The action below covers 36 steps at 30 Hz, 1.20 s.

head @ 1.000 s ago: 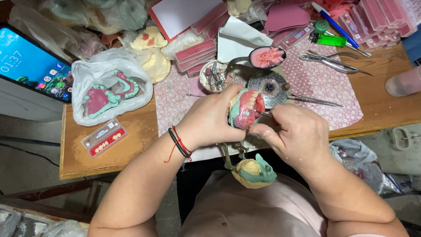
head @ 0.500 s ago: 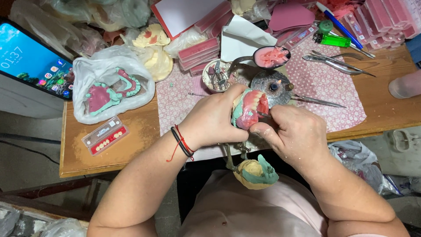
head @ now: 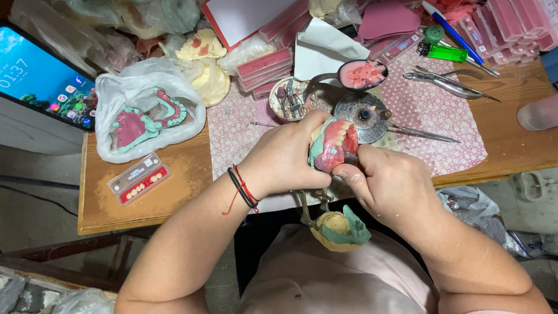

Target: The person works on a dental mold, applying pink material to the gum area using a small metal tool and a liquid from a bottle. They then handle a small yellow object, manipulating it with their fingers and a tool.

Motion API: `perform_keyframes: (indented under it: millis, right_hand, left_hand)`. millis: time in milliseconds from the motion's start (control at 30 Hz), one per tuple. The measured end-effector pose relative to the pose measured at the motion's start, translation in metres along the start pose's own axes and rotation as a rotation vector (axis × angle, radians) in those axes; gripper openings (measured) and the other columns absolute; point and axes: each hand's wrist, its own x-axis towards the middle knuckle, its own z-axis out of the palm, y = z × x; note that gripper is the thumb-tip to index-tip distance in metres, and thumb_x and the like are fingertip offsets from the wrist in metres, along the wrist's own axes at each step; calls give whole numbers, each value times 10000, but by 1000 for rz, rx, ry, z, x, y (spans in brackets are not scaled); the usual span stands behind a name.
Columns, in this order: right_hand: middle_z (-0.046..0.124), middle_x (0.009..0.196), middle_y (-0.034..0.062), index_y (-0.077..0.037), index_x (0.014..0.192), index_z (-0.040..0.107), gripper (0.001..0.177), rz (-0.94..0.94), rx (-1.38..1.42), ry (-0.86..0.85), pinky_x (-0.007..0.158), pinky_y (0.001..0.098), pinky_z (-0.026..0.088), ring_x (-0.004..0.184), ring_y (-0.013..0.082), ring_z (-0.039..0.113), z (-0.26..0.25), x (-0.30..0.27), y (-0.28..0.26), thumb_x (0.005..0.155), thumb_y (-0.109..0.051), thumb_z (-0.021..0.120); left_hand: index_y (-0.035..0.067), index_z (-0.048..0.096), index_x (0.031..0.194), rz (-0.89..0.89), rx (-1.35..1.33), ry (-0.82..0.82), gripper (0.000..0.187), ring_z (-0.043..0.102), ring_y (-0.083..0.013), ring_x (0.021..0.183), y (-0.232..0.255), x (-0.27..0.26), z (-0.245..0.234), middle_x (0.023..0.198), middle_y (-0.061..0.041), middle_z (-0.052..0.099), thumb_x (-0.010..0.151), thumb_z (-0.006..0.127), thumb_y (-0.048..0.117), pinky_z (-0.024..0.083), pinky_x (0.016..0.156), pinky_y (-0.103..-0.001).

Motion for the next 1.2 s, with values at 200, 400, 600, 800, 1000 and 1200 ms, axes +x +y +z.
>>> perform_keyframes:
  millis: [200, 400, 600, 800, 1000, 1200]
  right_hand:
    - [566, 612, 193, -123, 759, 545, 466, -13, -22, -30, 607, 528, 526, 694, 444, 668, 2, 0, 0, 1019, -508, 580]
    - [577, 615, 193, -121, 765, 548, 450, -6, -24, -46, 606, 531, 529, 697, 443, 674, 0, -1, -2, 1035, -480, 560]
    - [576, 608, 202, -116, 748, 542, 469, 15, -3, -55, 603, 544, 524, 704, 460, 668, 0, -2, -4, 1044, -479, 551]
    - [577, 596, 201, -114, 728, 532, 494, 34, -3, -53, 595, 548, 517, 687, 459, 666, 2, -3, -6, 1056, -483, 546]
    - [578, 593, 198, -118, 729, 537, 501, 11, -32, -29, 587, 537, 527, 686, 459, 669, -1, -2, -9, 1065, -489, 532]
    - [585, 596, 199, -120, 735, 544, 493, 2, -65, -47, 585, 539, 527, 687, 458, 671, -9, -1, -13, 1069, -481, 523]
  left_hand:
    - [146, 506, 1369, -3, 9, -7, 846, 715, -494, 1056, 0, -1, 2, 996, -244, 760, 582, 768, 313, 524, 932, -553]
    - [155, 511, 1365, -5, 8, -4, 831, 715, -492, 1053, 2, -3, 1, 992, -238, 763, 587, 760, 307, 525, 927, -556]
    - [180, 510, 1358, -10, 16, -2, 823, 715, -479, 1055, 0, -2, 2, 988, -221, 764, 589, 768, 326, 526, 923, -548]
    - [153, 519, 1357, -5, 2, 0, 829, 719, -486, 1050, 0, -2, 2, 988, -230, 767, 581, 767, 309, 526, 929, -546]
    - [155, 514, 1355, -1, 14, 6, 823, 718, -490, 1045, 2, -3, 1, 977, -231, 764, 589, 769, 314, 528, 915, -559]
    - [154, 514, 1354, 1, 22, 14, 827, 722, -489, 1037, 1, -3, 1, 973, -228, 767, 586, 776, 313, 530, 909, -559]
